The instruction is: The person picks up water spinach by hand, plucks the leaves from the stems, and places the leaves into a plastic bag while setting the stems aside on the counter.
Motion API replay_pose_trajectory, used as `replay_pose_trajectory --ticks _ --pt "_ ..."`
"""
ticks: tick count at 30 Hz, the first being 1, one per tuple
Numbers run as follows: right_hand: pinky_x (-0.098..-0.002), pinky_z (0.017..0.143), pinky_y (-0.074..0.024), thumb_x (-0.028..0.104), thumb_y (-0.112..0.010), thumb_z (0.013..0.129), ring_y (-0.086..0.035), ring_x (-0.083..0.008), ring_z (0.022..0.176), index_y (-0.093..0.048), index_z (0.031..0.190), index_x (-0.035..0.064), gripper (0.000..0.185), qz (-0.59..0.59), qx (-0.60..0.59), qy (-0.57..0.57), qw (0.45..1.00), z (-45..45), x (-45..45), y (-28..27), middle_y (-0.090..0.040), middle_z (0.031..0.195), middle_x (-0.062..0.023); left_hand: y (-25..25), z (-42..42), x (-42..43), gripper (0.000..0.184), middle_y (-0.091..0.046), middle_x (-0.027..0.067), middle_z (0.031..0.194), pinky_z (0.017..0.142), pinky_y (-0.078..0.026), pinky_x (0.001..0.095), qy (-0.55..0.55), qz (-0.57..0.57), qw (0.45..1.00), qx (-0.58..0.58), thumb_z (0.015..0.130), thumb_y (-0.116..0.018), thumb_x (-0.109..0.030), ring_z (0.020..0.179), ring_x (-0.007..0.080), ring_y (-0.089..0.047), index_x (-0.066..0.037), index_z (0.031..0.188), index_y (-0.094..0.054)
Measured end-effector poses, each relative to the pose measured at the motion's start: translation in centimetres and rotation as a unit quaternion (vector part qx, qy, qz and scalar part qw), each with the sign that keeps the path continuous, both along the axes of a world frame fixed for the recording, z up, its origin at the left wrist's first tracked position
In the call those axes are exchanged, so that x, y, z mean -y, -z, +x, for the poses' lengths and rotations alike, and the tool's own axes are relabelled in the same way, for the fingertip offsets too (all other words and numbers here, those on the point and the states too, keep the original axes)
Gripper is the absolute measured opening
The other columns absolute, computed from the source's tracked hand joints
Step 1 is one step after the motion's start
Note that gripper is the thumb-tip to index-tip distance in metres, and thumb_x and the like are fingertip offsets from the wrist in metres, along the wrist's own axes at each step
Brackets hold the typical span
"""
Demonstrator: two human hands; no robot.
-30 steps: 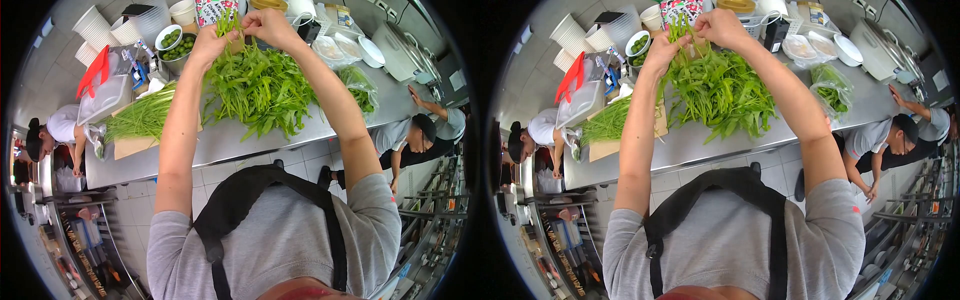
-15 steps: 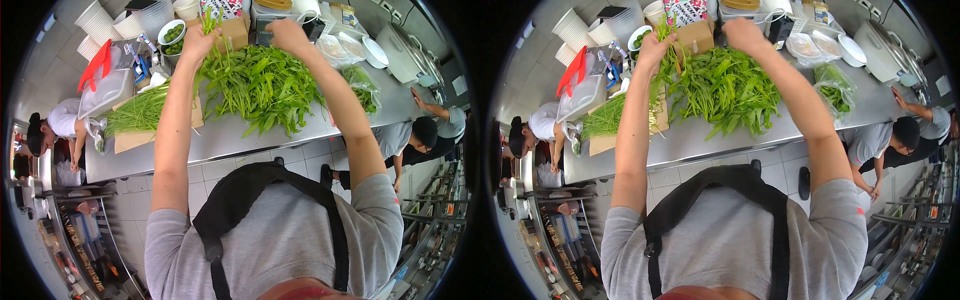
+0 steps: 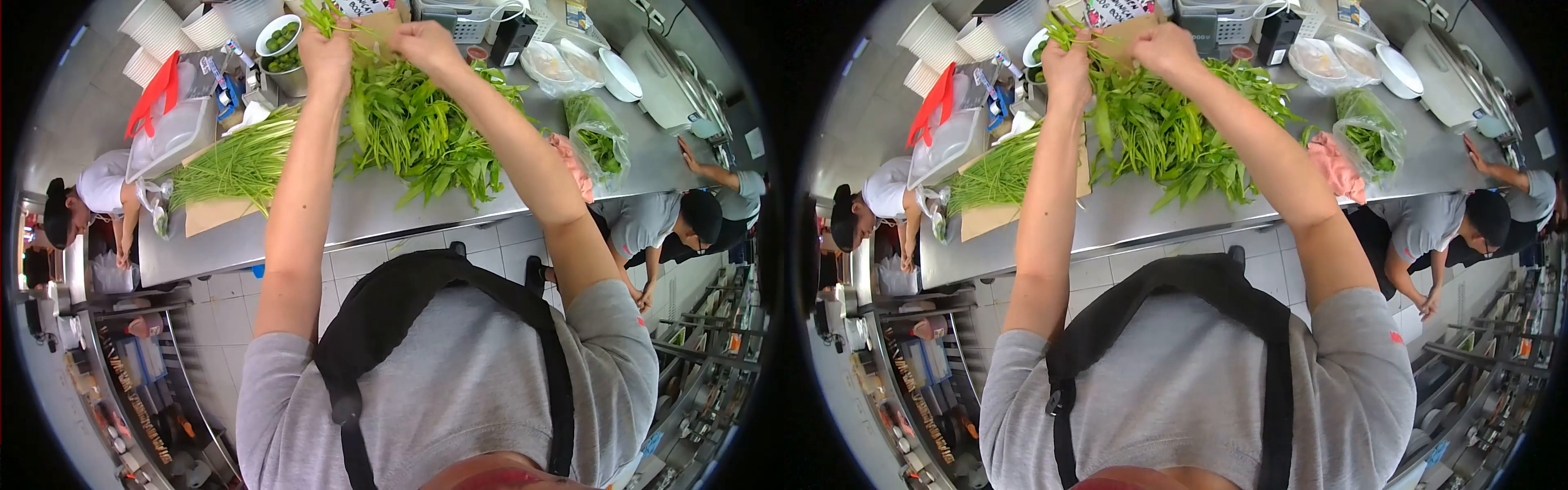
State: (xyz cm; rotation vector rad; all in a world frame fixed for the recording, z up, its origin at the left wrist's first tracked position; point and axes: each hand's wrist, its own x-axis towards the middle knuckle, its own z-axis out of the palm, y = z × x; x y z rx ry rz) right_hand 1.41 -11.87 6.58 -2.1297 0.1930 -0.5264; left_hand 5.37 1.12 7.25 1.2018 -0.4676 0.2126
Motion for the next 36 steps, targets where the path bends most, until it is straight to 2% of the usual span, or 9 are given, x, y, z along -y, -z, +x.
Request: replay_pose_trajectory --ticks 3,9,11,17,21,25,27,31,36 --pt "-0.0387 0.068 -0.0478 0.019 -0.056 0.064 -0.061 -0.0304 0.072 -0.065 0.076 0.0048 0.021 -0.212 0.017 0.059 0.975 -0.4 -0.2 -2.0 -0.062 0.074 -0.0154 1.2 -0.1 0.4 0.001 -0.059 0.005 0.072 0.058 -0.042 0.0229 -0.059 -0.035 0.998 -0.002 0.079 -0.052 -0.001 0.062 0.0096 -0.052 0.0 0.078 -0.052" --pt "-0.0429 0.062 -0.045 0.017 -0.052 0.062 -0.056 -0.0355 0.066 -0.061 0.069 0.0012 0.02 -0.27 0.05 0.049 0.96 -2.5 -1.0 -4.2 -0.057 0.066 -0.0208 2.5 1.1 -1.1 0.004 -0.057 0.0047 0.074 0.055 -0.04 0.0221 -0.164 -0.045 0.985 0.017 0.079 -0.051 -0.001 0.061 0.0085 -0.05 -0.001 0.082 -0.048" --pt "-0.0431 0.061 -0.0452 0.017 -0.053 0.063 -0.056 -0.0354 0.065 -0.061 0.069 0.0009 0.019 -0.299 0.067 0.071 0.949 -1.8 0.9 -3.2 -0.057 0.065 -0.0206 1.0 1.5 -4.2 0.003 -0.057 0.0073 0.076 0.048 -0.038 0.0218 -0.151 -0.216 0.964 -0.043 0.081 -0.048 -0.001 0.058 0.0098 -0.049 -0.004 0.082 -0.047" --pt "-0.0362 0.058 -0.0501 0.01 -0.055 0.068 -0.06 -0.0247 0.066 -0.062 0.068 0.0068 0.008 -0.662 -0.024 -0.064 0.746 -3.2 0.2 0.8 -0.06 0.072 -0.0122 1.9 2.8 -9.2 0.004 -0.057 0.0059 0.074 0.047 -0.034 0.021 -0.095 -0.125 0.984 -0.083 0.082 -0.049 -0.003 0.058 0.0097 -0.049 -0.006 0.081 -0.046" --pt "-0.0321 0.058 -0.0491 0.007 -0.055 0.064 -0.058 -0.0208 0.073 -0.061 0.063 0.0068 0.005 -0.602 0.002 -0.31 0.736 -4.7 -3.1 8.2 -0.058 0.07 -0.0067 2.4 2.1 -8.6 0.005 -0.056 0.0043 0.073 0.049 -0.035 0.0226 -0.056 -0.093 0.984 -0.144 0.081 -0.054 -0.008 0.059 0.0097 -0.048 -0.006 0.084 -0.051" --pt "-0.0314 0.059 -0.048 0.006 -0.055 0.064 -0.057 -0.0211 0.076 -0.06 0.064 0.0079 0.005 -0.56 0.063 -0.357 0.745 -5.3 -2.3 8.0 -0.055 0.071 -0.0059 2.9 1.8 -8.9 0.009 -0.057 0.0031 0.074 0.05 -0.035 0.0235 -0.024 -0.078 0.987 -0.137 0.08 -0.057 -0.012 0.061 0.0092 -0.05 -0.007 0.087 -0.054" --pt "-0.0321 0.06 -0.0467 0.003 -0.056 0.064 -0.057 -0.0225 0.074 -0.059 0.068 0.0091 0.008 -0.423 -0.001 -0.389 0.819 -4.9 -1.0 6.3 -0.053 0.072 -0.0059 3.1 1.8 -9.3 0.01 -0.058 0.0031 0.075 0.05 -0.036 0.0234 -0.014 -0.064 0.988 -0.14 0.08 -0.058 -0.013 0.062 0.0092 -0.05 -0.007 0.087 -0.054" --pt "-0.0287 0.062 -0.0444 0.007 -0.062 0.066 -0.055 -0.0177 0.069 -0.058 0.079 0.0079 0.014 -0.149 0.027 -0.269 0.951 -3.2 2.9 3.8 -0.057 0.076 -0.0062 4.0 1.2 -8.8 0.013 -0.058 0.0027 0.076 0.051 -0.036 0.0226 0.098 -0.017 0.978 -0.184 0.079 -0.058 -0.016 0.064 0.0088 -0.051 -0.007 0.087 -0.055" --pt "-0.0175 0.047 -0.0357 0.013 -0.058 0.078 -0.046 -0.0042 0.054 -0.055 0.085 0.0065 0.01 0.223 0.061 -0.142 0.963 -2.2 7.5 -1.0 -0.054 0.068 0.0019 5.2 0.6 -7.6 0.015 -0.058 0.0026 0.076 0.063 -0.04 0.0225 0.18 0.074 0.96 -0.202 0.078 -0.06 -0.018 0.069 0.0103 -0.051 -0.006 0.085 -0.055"
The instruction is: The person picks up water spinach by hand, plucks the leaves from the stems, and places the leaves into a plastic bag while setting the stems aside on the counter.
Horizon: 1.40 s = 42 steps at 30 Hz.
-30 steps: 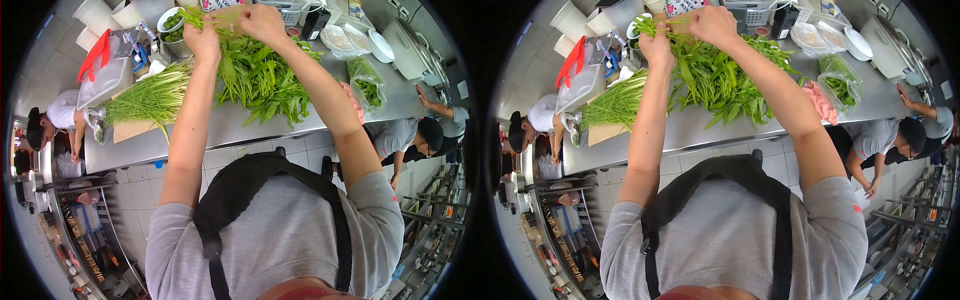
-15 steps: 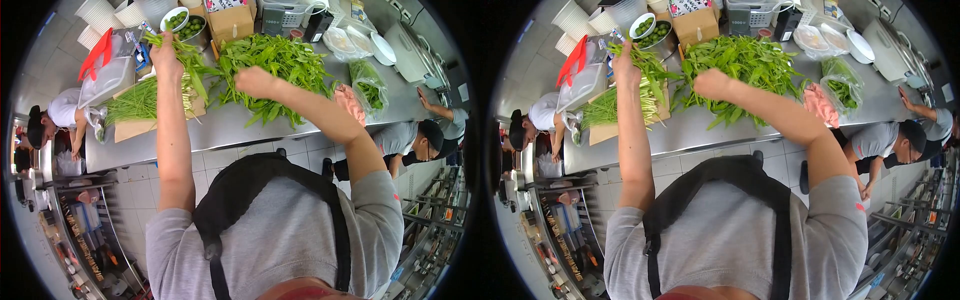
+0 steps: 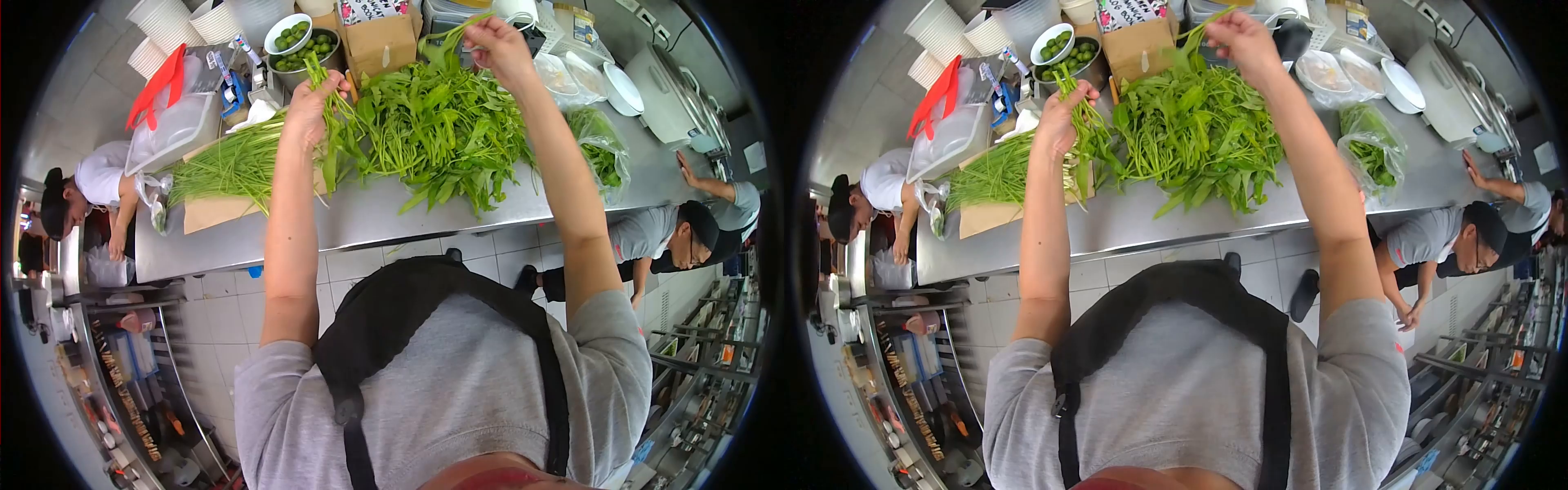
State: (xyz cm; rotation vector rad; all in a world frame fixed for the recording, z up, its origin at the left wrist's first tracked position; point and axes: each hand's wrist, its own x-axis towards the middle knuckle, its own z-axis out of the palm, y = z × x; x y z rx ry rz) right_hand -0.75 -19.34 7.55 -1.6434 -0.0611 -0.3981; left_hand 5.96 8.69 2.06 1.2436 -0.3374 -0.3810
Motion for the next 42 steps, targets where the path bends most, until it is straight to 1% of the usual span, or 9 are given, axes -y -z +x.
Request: replay_pose_trajectory --ticks 7,15,17,20,22,25,29,34,42 --pt "-0.0158 0.037 -0.027 0.013 -0.06 0.077 -0.04 -0.0028 0.044 -0.055 0.075 0.0057 0.009 -0.062 -0.025 -0.009 0.998 -0.6 -0.3 -2.2 -0.05 0.061 0.0026 -3.1 -0.2 3.8 0.023 -0.056 0.0016 0.075 0.061 -0.041 0.0211 0.014 0.02 0.991 0.13 0.078 -0.06 -0.019 0.068 0.0084 -0.05 -0.001 0.093 -0.057" --pt "-0.0186 0.055 -0.0394 0.011 -0.063 0.073 -0.05 -0.0043 0.061 -0.06 0.076 0.0023 0.009 -0.275 0.029 -0.002 0.961 1.0 -3.2 -2.0 -0.058 0.067 0.0024 -7.0 -1.3 8.5 0.019 -0.06 0.0028 0.075 0.056 -0.042 0.0238 0.057 0.075 0.973 0.209 0.076 -0.062 -0.016 0.062 0.0079 -0.053 -0.004 0.09 -0.061" --pt "-0.0205 0.056 -0.0407 0.012 -0.063 0.072 -0.05 -0.005 0.061 -0.06 0.077 0.0018 0.012 -0.294 0.034 0.009 0.955 0.9 -3.5 -2.0 -0.058 0.065 0.002 -6.6 -0.5 9.0 0.02 -0.06 0.0049 0.071 0.056 -0.043 0.0265 -0.012 0.177 0.939 0.296 0.074 -0.064 -0.019 0.06 0.0101 -0.054 -0.004 0.088 -0.062" --pt "-0.0269 0.055 -0.0435 0.01 -0.059 0.072 -0.056 -0.0133 0.059 -0.058 0.075 0.0041 0.007 -0.432 0.046 0.043 0.9 -0.5 -4.7 -3.2 -0.059 0.063 -0.0055 -6.7 -0.3 8.5 0.023 -0.06 0.0078 0.067 0.058 -0.043 0.0284 -0.035 0.274 0.866 0.416 0.073 -0.064 -0.022 0.06 0.013 -0.055 -0.003 0.085 -0.062" --pt "-0.0362 0.057 -0.0447 0.009 -0.055 0.07 -0.058 -0.0273 0.062 -0.056 0.071 0.0052 0.005 -0.571 0.117 0.163 0.796 -1.3 -5.5 -3.6 -0.057 0.063 -0.0128 -5.5 0.6 8.5 0.024 -0.059 0.0086 0.065 0.059 -0.043 0.0291 -0.043 0.241 0.872 0.425 0.073 -0.064 -0.023 0.06 0.0147 -0.055 -0.002 0.084 -0.061" --pt "-0.0424 0.06 -0.0435 0.008 -0.052 0.069 -0.055 -0.0356 0.066 -0.054 0.069 0.0045 0.005 -0.562 0.112 0.194 0.796 0.0 -3.8 -2.8 -0.056 0.065 -0.0153 -4.3 1.2 7.6 0.025 -0.059 0.009 0.065 0.059 -0.043 0.029 -0.031 0.245 0.9 0.359 0.073 -0.064 -0.024 0.06 0.0155 -0.054 -0.001 0.085 -0.061" --pt "-0.0399 0.059 -0.0434 0.01 -0.054 0.068 -0.055 -0.0335 0.064 -0.054 0.069 0.004 0.006 -0.565 0.113 0.177 0.798 1.1 -3.9 -2.0 -0.056 0.063 -0.0132 -3.7 0.7 7.3 0.028 -0.061 0.007 0.069 0.059 -0.042 0.0277 -0.013 0.212 0.946 0.247 0.071 -0.067 -0.023 0.061 0.0119 -0.053 -0.001 0.087 -0.062" --pt "-0.0316 0.055 -0.0424 0.014 -0.061 0.068 -0.056 -0.0231 0.057 -0.058 0.072 0.0032 0.011 -0.483 0.087 0.075 0.868 1.4 -4.0 -2.0 -0.057 0.062 -0.0098 -3.8 1.1 7.5 0.027 -0.061 0.0037 0.073 0.057 -0.042 0.0258 -0.048 0.196 0.941 0.272 0.071 -0.067 -0.021 0.062 0.0085 -0.052 -0.001 0.088 -0.062" --pt "-0.0336 0.058 -0.0445 0.016 -0.06 0.066 -0.057 -0.0244 0.061 -0.062 0.073 0.0083 0.011 -0.538 0.079 0.078 0.836 0.7 -5.5 -2.7 -0.059 0.065 -0.0094 -5.5 0.1 8.2 0.025 -0.062 0.0054 0.07 0.056 -0.043 0.0274 -0.043 0.238 0.914 0.327 0.072 -0.066 -0.025 0.061 0.0125 -0.056 -0.003 0.085 -0.063"
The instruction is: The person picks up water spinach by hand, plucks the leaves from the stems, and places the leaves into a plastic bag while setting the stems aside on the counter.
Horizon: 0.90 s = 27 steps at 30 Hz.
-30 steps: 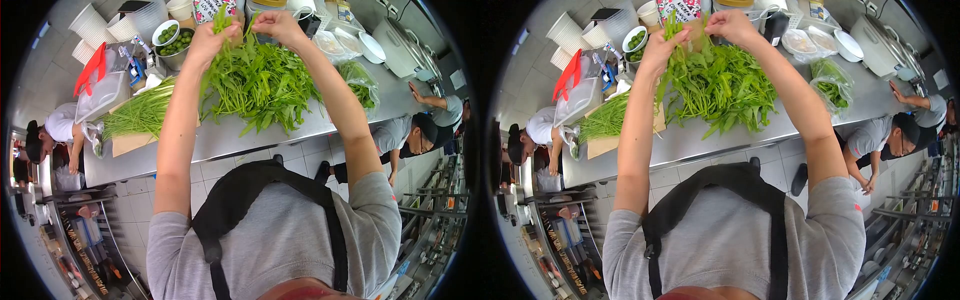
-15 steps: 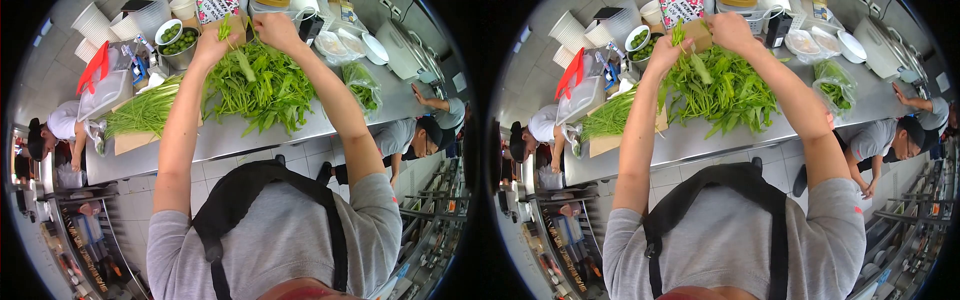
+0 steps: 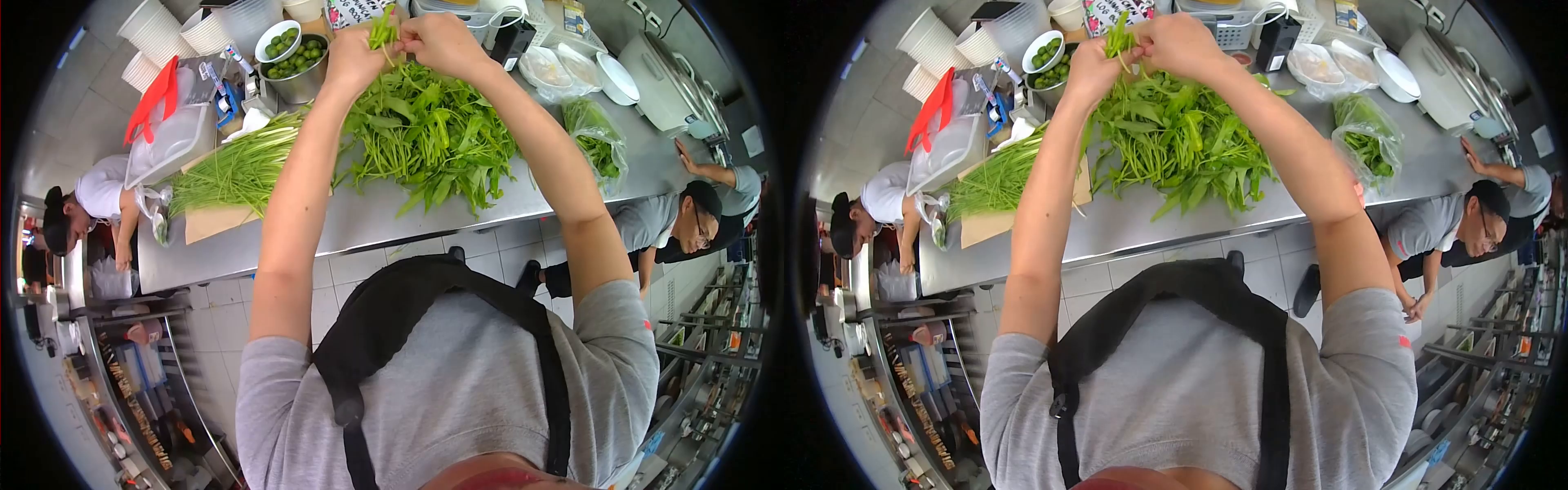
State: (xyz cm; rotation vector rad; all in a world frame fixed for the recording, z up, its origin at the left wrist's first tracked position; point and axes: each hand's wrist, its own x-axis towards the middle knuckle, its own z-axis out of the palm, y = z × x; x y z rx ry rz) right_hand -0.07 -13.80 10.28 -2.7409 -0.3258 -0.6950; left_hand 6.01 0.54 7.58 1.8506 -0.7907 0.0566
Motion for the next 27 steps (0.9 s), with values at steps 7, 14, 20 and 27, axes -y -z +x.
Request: replay_pose_trajectory --ticks 7,14,20,27 --pt "-0.0441 0.06 -0.0447 0.014 -0.055 0.065 -0.056 -0.0361 0.064 -0.058 0.063 0.0009 0.014 -0.03 0.119 0.034 0.992 -0.4 -2.6 1.0 -0.055 0.061 -0.0208 0.9 0.9 -1.0 0.031 -0.061 0.0148 0.074 0.063 -0.044 0.0329 -0.074 0.127 0.976 0.159 0.072 -0.062 -0.032 0.066 0.025 -0.058 -0.006 0.088 -0.061" --pt "-0.0364 0.067 -0.0447 0.007 -0.05 0.069 -0.052 -0.0221 0.081 -0.062 0.09 0.0177 0.027 -0.317 0.059 0.05 0.945 0.5 1.2 6.1 -0.055 0.077 -0.0028 0.1 0.6 -7.6 0.026 -0.058 0.002 0.07 0.058 -0.039 0.0255 -0.07 -0.01 0.997 -0.038 0.079 -0.057 -0.027 0.063 0.0112 -0.05 -0.001 0.083 -0.06" --pt "-0.0338 0.066 -0.0474 0.01 -0.053 0.066 -0.054 -0.0238 0.082 -0.064 0.074 0.0165 0.016 -0.187 -0.037 -0.279 0.941 -2.1 -5.9 11.9 -0.055 0.081 -0.0042 -0.7 1.7 -9.9 0.024 -0.058 0.0006 0.071 0.054 -0.036 0.0214 -0.012 -0.111 0.989 -0.096 0.082 -0.053 -0.026 0.061 0.0062 -0.047 -0.002 0.083 -0.06" --pt "-0.0338 0.063 -0.0464 0.008 -0.056 0.064 -0.054 -0.0228 0.08 -0.06 0.068 0.0121 0.007 -0.114 -0.046 -0.199 0.972 -1.8 -4.7 9.6 -0.051 0.079 -0.005 -0.4 -1.6 -11.1 0.019 -0.059 0.0061 0.075 0.063 -0.044 0.0257 0.043 -0.159 0.976 -0.14 0.085 -0.049 -0.02 0.072 0.0137 -0.055 -0.001 0.085 -0.055"
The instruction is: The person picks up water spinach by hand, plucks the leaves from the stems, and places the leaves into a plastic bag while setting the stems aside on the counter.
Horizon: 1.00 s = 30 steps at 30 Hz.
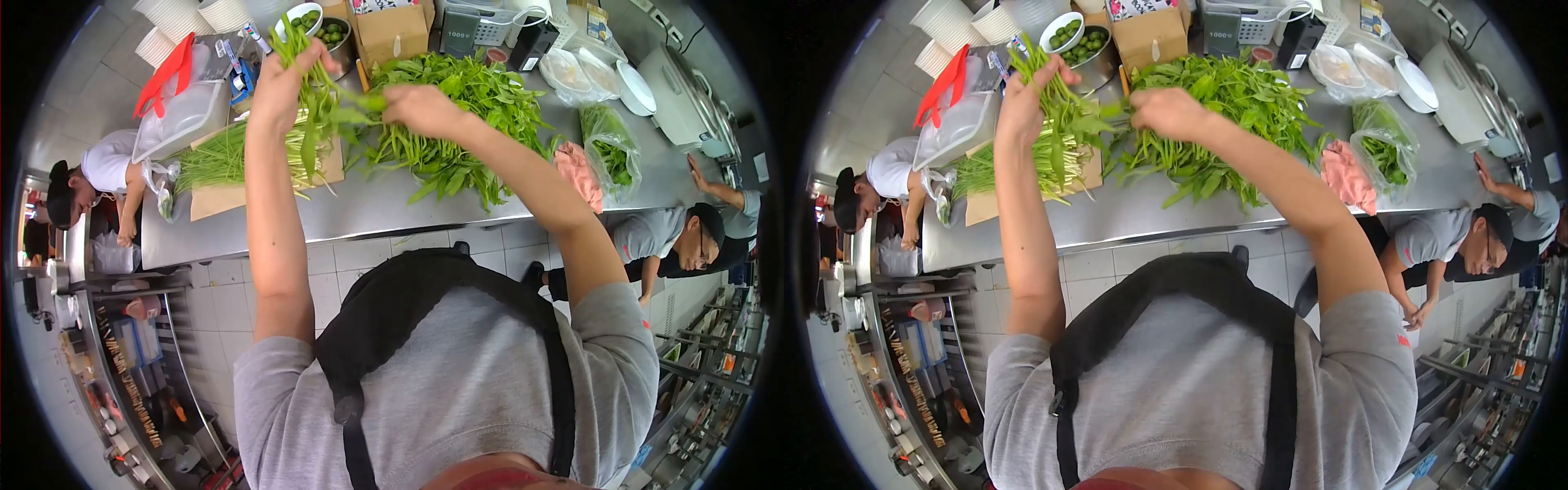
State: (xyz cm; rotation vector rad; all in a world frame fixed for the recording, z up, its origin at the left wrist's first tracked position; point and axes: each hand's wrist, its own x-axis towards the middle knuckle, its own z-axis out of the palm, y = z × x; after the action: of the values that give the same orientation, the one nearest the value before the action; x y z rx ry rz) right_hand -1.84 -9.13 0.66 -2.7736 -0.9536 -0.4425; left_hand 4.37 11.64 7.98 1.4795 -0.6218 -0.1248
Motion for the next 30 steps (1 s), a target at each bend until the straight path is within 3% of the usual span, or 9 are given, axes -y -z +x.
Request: replay_pose_trajectory --ticks 2,3,6,9,14,16,19,27,30 --pt "-0.0354 0.063 -0.044 0.007 -0.059 0.065 -0.053 -0.0244 0.078 -0.059 0.068 0.0113 0.005 0.125 0.022 0.021 0.992 1.5 2.2 -1.3 -0.05 0.078 -0.0064 1.9 -0.6 -0.8 0.018 -0.059 0.0081 0.078 0.065 -0.045 0.028 0.079 -0.016 0.996 -0.035 0.085 -0.049 -0.019 0.072 0.0173 -0.057 -0.002 0.088 -0.052" --pt "-0.0308 0.068 -0.0439 0.007 -0.062 0.065 -0.054 -0.0227 0.078 -0.059 0.075 0.008 0.01 0.159 0.048 0.035 0.985 2.1 3.4 -2.4 -0.053 0.079 -0.0059 2.7 -1.2 -0.6 0.017 -0.059 0.0086 0.079 0.067 -0.046 0.0291 0.073 -0.009 0.994 -0.082 0.084 -0.051 -0.017 0.074 0.0187 -0.058 -0.002 0.091 -0.052" --pt "-0.0278 0.064 -0.0437 0.009 -0.062 0.069 -0.058 -0.0156 0.066 -0.062 0.084 0.0089 0.015 0.331 -0.043 0.159 0.929 3.7 6.0 -4.3 -0.061 0.074 -0.0062 4.3 -2.1 0.8 0.017 -0.059 0.0074 0.078 0.066 -0.045 0.0268 0.09 -0.017 0.99 -0.109 0.082 -0.053 -0.017 0.072 0.0154 -0.058 -0.002 0.09 -0.055" --pt "-0.0253 0.062 -0.0427 0.011 -0.063 0.07 -0.056 -0.0093 0.065 -0.061 0.085 0.0047 0.016 0.438 -0.086 0.133 0.885 4.9 7.4 -5.4 -0.062 0.073 -0.0049 3.8 -1.4 2.7 0.017 -0.059 0.0067 0.079 0.065 -0.044 0.0245 0.093 -0.028 0.992 -0.079 0.081 -0.055 -0.017 0.07 0.0131 -0.056 -0.003 0.09 -0.056" --pt "-0.0207 0.061 -0.0412 0.008 -0.063 0.072 -0.054 -0.0068 0.067 -0.059 0.087 0.0023 0.016 0.445 -0.077 0.213 0.866 4.0 7.5 -8.0 -0.06 0.071 -0.0014 1.4 -1.5 5.4 0.017 -0.059 0.0055 0.08 0.064 -0.044 0.0234 0.132 -0.055 0.989 -0.039 0.081 -0.055 -0.013 0.069 0.0112 -0.053 0.0 0.093 -0.055" --pt "-0.022 0.059 -0.0421 0.012 -0.066 0.07 -0.055 -0.007 0.065 -0.06 0.085 0.0024 0.019 0.254 -0.003 0.341 0.905 2.2 6.5 -10.1 -0.061 0.071 -0.0023 0.8 -1.5 6.1 0.018 -0.059 0.0061 0.083 0.064 -0.044 0.0227 0.16 -0.072 0.984 -0.039 0.081 -0.054 -0.012 0.069 0.0113 -0.053 0.0 0.094 -0.055" --pt "-0.023 0.058 -0.043 0.015 -0.067 0.067 -0.055 -0.0078 0.063 -0.061 0.081 0.0025 0.02 0.352 -0.027 0.259 0.899 3.0 7.3 -10.2 -0.061 0.07 -0.0033 0.0 -1.1 7.8 0.021 -0.06 0.0069 0.086 0.064 -0.043 0.0224 0.14 -0.084 0.987 -0.014 0.081 -0.055 -0.012 0.069 0.0095 -0.051 0.002 0.097 -0.055" --pt "-0.0221 0.061 -0.0435 0.011 -0.063 0.068 -0.055 -0.0085 0.062 -0.062 0.077 0.0013 0.014 0.313 -0.038 0.221 0.923 2.1 4.8 -10.4 -0.061 0.067 -0.0034 1.0 1.2 11.8 0.015 -0.056 0.0004 0.07 0.052 -0.041 0.0236 0.037 -0.099 0.989 -0.101 0.076 -0.062 -0.014 0.063 0.0088 -0.05 -0.002 0.086 -0.058" --pt "-0.0221 0.062 -0.0431 0.01 -0.061 0.068 -0.055 -0.0087 0.064 -0.062 0.079 0.001 0.014 0.348 -0.09 0.196 0.912 2.5 5.4 -9.7 -0.06 0.069 -0.0031 0.8 1.2 11.6 0.018 -0.057 0.001 0.075 0.053 -0.043 0.0245 0.063 -0.061 0.985 -0.147 0.076 -0.062 -0.014 0.066 0.0101 -0.052 -0.002 0.089 -0.057"
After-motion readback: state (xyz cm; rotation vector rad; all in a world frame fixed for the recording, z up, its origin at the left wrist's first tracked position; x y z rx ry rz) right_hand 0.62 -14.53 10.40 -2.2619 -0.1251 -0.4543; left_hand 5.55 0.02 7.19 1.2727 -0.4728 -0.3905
